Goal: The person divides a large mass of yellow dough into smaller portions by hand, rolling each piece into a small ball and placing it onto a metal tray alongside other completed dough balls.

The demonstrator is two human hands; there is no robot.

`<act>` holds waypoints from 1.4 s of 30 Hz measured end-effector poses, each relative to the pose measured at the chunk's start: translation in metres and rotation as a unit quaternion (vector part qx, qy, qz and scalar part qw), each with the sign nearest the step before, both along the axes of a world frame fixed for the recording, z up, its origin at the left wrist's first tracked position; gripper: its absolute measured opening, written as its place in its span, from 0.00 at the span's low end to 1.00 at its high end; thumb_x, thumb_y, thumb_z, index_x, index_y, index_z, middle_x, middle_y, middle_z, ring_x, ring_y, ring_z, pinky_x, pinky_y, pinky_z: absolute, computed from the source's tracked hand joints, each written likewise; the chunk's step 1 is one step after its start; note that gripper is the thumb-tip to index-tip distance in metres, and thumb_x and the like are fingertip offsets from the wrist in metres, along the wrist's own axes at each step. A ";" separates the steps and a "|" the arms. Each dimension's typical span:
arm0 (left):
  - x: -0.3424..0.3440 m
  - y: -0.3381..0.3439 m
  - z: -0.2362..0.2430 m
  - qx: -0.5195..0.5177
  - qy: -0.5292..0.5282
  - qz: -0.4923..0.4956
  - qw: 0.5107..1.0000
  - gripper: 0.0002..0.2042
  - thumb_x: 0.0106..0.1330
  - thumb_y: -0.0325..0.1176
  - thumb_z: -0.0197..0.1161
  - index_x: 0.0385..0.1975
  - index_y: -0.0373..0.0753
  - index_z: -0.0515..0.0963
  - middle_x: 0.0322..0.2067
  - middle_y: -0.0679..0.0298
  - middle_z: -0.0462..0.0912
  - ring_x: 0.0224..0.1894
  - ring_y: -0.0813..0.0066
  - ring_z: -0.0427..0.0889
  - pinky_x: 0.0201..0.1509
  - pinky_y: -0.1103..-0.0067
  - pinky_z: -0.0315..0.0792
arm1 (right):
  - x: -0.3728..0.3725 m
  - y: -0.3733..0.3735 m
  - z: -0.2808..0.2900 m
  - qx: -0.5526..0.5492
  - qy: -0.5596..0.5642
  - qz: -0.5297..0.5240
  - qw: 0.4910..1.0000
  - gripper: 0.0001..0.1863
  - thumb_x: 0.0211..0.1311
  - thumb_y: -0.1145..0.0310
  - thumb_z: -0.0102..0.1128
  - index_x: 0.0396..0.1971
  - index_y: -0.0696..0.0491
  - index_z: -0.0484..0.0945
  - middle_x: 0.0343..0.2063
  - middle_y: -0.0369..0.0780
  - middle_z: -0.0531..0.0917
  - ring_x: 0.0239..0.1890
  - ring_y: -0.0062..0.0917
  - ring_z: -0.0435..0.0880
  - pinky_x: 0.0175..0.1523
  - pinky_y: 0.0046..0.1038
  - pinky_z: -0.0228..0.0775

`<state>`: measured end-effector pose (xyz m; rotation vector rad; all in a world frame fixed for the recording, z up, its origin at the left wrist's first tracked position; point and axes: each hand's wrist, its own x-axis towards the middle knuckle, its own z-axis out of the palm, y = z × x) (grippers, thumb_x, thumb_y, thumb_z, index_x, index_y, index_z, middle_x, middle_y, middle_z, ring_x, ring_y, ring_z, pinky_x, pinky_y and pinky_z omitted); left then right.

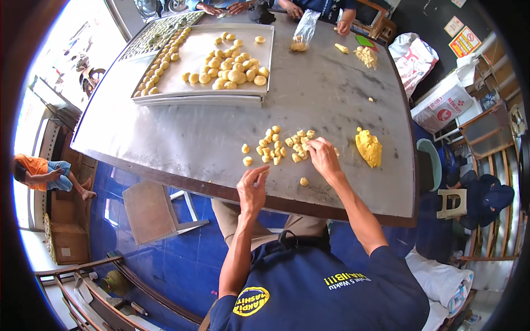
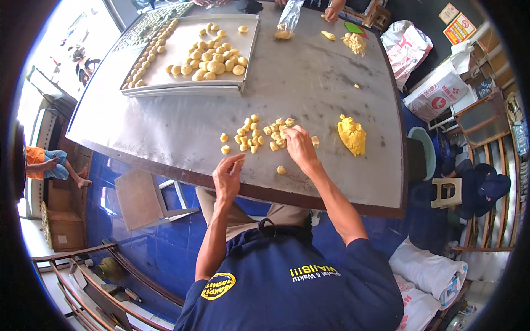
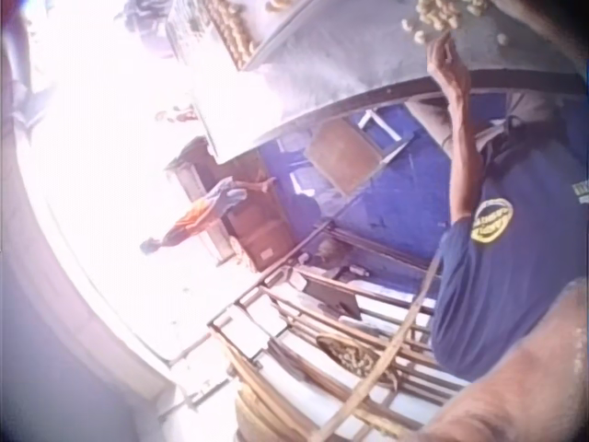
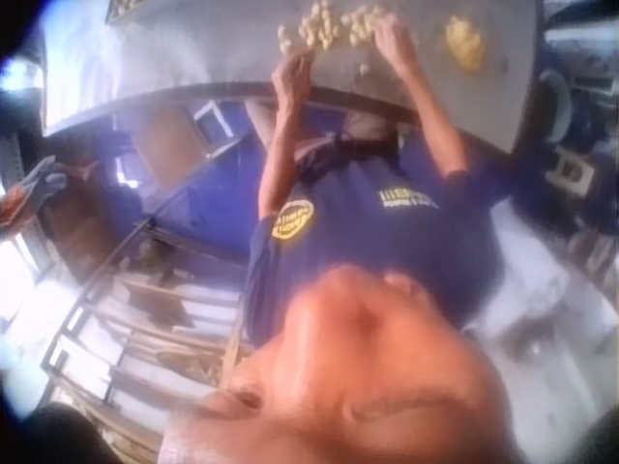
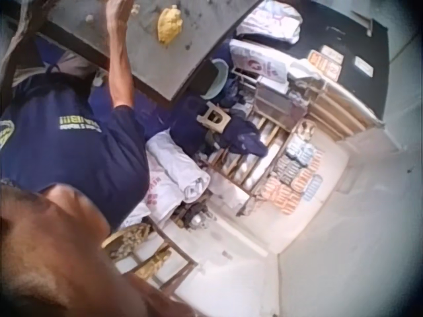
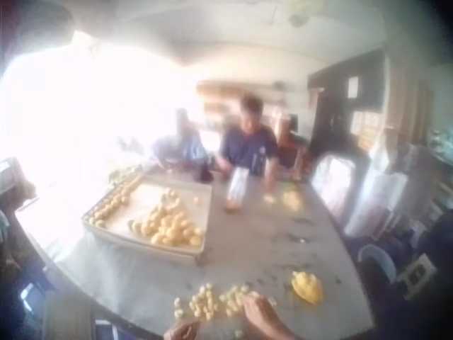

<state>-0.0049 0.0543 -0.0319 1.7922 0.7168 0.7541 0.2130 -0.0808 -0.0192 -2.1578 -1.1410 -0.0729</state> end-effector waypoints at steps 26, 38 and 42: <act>-0.022 0.017 -0.014 -0.288 -0.043 -0.064 0.955 0.10 0.74 0.30 0.62 0.48 0.32 0.82 0.35 0.60 0.88 0.32 0.82 0.83 0.38 0.82 0.77 | -0.051 -0.048 0.015 -0.092 0.066 0.153 0.982 0.08 0.58 0.78 0.65 0.37 0.56 0.88 0.39 0.46 0.86 0.39 0.40 0.85 0.46 0.36 0.78; 0.017 -0.027 0.014 -0.189 0.176 -0.205 0.944 0.15 0.70 0.33 0.67 0.51 0.31 0.78 0.32 0.61 0.87 0.27 0.80 0.84 0.29 0.82 0.76 | -0.067 -0.082 0.011 -0.052 0.105 0.005 0.993 0.16 0.62 0.79 0.64 0.50 0.55 0.84 0.38 0.46 0.80 0.40 0.40 0.84 0.46 0.35 0.79; 0.040 -0.059 0.014 -0.045 -0.012 -0.108 0.993 0.16 0.65 0.37 0.72 0.47 0.34 0.82 0.26 0.62 0.84 0.26 0.81 0.78 0.32 0.78 0.74 | -0.046 -0.078 0.021 0.084 0.253 -0.031 0.963 0.11 0.65 0.79 0.62 0.45 0.60 0.86 0.41 0.45 0.87 0.35 0.28 0.90 0.40 0.27 0.82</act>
